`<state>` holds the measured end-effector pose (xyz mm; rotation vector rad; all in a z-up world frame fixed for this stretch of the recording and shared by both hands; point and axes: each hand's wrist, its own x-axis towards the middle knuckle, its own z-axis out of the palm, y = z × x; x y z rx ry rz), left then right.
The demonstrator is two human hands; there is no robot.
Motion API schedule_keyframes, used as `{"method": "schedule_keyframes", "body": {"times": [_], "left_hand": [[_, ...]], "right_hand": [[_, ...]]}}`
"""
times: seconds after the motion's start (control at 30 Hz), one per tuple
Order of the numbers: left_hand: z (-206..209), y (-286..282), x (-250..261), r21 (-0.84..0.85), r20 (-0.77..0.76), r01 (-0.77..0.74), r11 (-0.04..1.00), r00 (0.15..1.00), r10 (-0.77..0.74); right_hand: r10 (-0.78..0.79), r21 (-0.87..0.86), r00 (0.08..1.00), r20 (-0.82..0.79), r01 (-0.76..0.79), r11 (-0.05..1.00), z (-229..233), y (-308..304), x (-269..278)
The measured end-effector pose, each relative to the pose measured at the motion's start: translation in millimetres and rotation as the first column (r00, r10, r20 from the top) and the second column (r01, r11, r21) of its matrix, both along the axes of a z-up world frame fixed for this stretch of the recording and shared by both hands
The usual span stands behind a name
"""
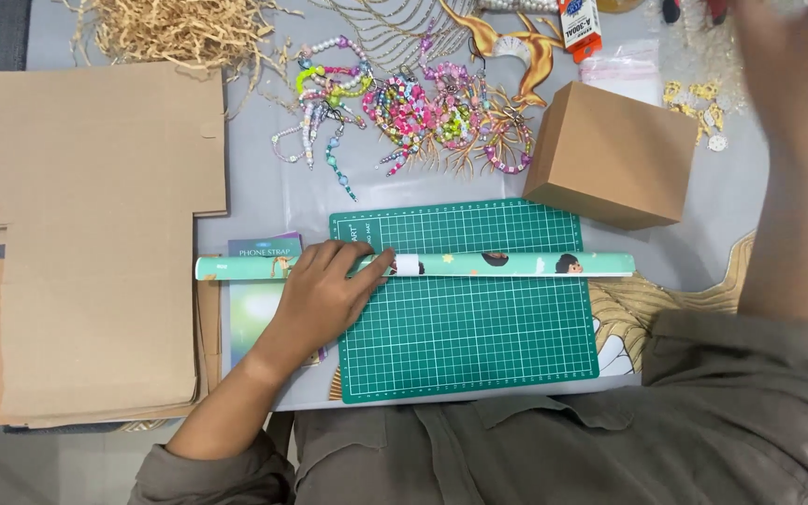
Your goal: Assembling a small cardboard box, filling it with decorative straw, placing a gift item inside, and wrapping it with patterned paper.
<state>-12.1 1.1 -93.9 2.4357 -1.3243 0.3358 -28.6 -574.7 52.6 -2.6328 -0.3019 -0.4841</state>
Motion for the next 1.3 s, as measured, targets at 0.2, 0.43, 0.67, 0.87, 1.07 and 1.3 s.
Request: {"method": "schedule_keyframes", "body": {"times": [0.2,0.43,0.67,0.87,1.07,1.3], "left_hand": [[8.0,-0.1,-2.8,-0.023,-0.021,0.006,1.0,1.0,-0.007],[11.2,1.7,-5.7,-0.034,0.028,0.024,0.999,0.999,-0.023],[12.0,1.1,-7.8,-0.075,0.163,0.018,0.997,0.987,-0.005],[19.2,-0.2,-10.9,-0.084,0.202,0.005,0.996,0.979,0.012],[18.4,0.5,-12.0,-0.091,0.243,-0.005,0.996,0.97,0.027],[23.0,-0.3,-13.9,-0.081,0.252,0.003,0.997,0.968,0.017]], "right_hand": [[0.158,0.145,0.903,-0.399,-0.108,0.984,12.5,241.3,-65.2],[0.284,-0.232,0.841,-0.461,-0.423,0.876,-50.8,257.8,-92.0],[0.151,-0.319,0.956,-0.251,-0.229,0.92,-40.0,240.8,-88.5],[0.225,-0.249,0.906,-0.358,-0.325,0.912,-43.5,251.1,-90.8],[0.241,-0.258,0.914,-0.327,-0.331,0.908,-52.9,254.7,-95.2],[0.227,-0.265,0.92,-0.321,-0.317,0.911,-50.2,256.5,-97.6]]}}
